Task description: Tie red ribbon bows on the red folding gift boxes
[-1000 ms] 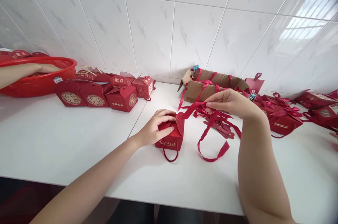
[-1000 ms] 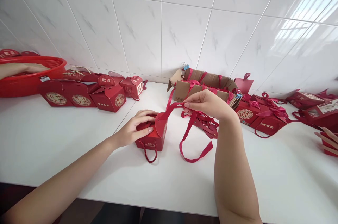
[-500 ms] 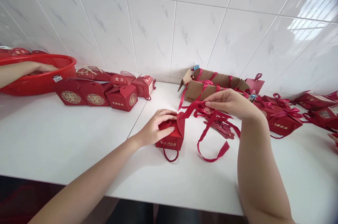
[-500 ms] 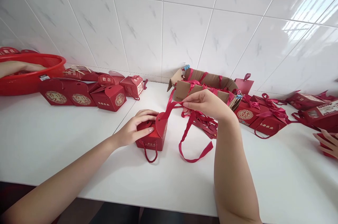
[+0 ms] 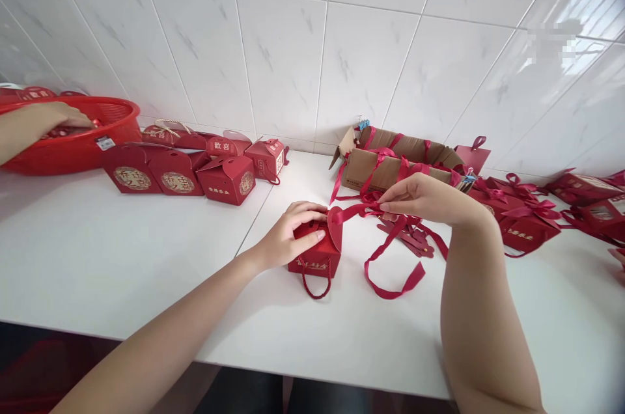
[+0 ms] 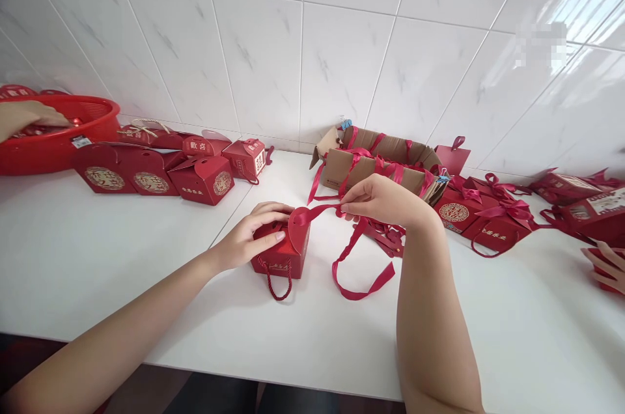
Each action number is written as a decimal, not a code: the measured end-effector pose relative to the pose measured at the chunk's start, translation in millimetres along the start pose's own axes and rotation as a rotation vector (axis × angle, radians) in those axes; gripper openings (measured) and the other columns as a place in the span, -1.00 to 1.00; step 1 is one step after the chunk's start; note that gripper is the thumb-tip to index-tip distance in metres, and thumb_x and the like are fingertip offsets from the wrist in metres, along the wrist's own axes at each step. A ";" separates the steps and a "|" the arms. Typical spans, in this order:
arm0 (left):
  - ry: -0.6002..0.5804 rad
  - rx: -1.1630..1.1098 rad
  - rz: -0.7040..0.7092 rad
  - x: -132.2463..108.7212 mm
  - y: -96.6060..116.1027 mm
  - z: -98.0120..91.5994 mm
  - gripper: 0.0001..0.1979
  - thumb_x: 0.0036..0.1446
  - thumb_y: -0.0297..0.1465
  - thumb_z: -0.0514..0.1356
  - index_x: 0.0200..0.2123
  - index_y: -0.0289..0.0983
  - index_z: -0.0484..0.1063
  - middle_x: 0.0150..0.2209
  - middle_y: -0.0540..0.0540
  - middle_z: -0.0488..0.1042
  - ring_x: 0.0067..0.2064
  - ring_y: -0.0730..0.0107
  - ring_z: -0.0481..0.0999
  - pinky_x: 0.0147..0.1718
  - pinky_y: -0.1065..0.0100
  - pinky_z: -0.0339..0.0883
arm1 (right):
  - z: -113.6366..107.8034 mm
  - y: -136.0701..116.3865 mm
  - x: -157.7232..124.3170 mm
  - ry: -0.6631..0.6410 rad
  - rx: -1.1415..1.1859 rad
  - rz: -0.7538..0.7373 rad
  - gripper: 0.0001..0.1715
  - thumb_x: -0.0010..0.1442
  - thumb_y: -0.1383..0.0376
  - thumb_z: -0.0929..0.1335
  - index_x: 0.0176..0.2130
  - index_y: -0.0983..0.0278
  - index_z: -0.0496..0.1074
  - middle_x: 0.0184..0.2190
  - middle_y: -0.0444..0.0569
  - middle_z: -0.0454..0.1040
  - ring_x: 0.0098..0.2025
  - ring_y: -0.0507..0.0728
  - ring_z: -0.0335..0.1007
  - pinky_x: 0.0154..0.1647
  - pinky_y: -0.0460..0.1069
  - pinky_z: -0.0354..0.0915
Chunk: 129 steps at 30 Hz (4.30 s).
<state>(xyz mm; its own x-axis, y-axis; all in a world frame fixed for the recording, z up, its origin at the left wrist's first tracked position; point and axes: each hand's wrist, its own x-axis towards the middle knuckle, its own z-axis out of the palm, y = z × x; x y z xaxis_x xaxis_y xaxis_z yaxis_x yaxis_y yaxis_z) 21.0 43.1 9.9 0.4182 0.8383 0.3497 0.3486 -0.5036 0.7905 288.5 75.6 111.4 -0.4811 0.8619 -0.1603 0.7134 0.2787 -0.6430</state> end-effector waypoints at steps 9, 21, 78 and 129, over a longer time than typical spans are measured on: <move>0.082 -0.100 -0.206 5.7 11.0 0.8 -0.78 0.17 -0.23 0.14 -0.30 -0.21 0.51 -0.09 -0.09 0.47 0.05 0.18 0.35 0.10 0.18 0.14 | 3.6 -1.9 1.9 -0.030 -0.007 -0.066 -0.73 0.09 0.11 0.34 -0.35 0.19 0.57 -0.41 -0.10 0.54 -0.36 0.08 0.41 -0.35 -0.03 0.30; 0.137 -0.117 -0.174 7.1 14.2 3.3 -0.86 0.08 -0.32 0.20 -0.43 -0.25 0.50 -0.10 -0.12 0.44 -0.01 0.19 0.38 0.07 0.18 0.13 | 8.7 -6.9 2.3 -0.051 -0.018 -0.065 -0.76 0.10 0.13 0.33 -0.35 0.18 0.56 -0.41 -0.11 0.55 -0.37 0.09 0.42 -0.36 -0.02 0.31; 0.153 -0.386 -0.254 -3.8 9.6 -19.0 -0.79 0.17 -0.27 -0.01 -0.47 -0.24 0.13 -0.51 0.06 0.19 -0.47 0.47 0.28 -0.49 0.44 0.19 | 94.5 -43.4 46.9 0.031 0.222 -0.238 -0.66 0.18 0.06 0.27 -0.34 0.23 0.47 0.12 -0.02 0.30 0.05 0.21 0.30 -0.09 0.03 0.28; 0.555 -0.687 0.224 52.9 83.1 -116.7 -0.93 -0.01 -0.36 0.23 -0.51 -0.15 0.41 -0.43 -0.10 0.50 -0.38 0.26 0.43 -0.61 0.29 0.27 | 4.9 -4.8 -16.8 0.016 -0.117 0.080 -0.81 0.10 0.21 0.33 -0.23 0.16 0.29 -0.42 -0.13 0.39 -0.57 0.02 0.27 -0.58 -0.05 0.17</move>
<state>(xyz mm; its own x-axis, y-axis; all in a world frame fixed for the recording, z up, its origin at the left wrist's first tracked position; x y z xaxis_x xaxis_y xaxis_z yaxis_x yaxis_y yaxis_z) -25.8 69.9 152.8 -0.1100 0.8055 0.5823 -0.3428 -0.5807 0.7384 290.7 57.7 113.5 -0.4129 0.8896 -0.1953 0.8041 0.2553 -0.5369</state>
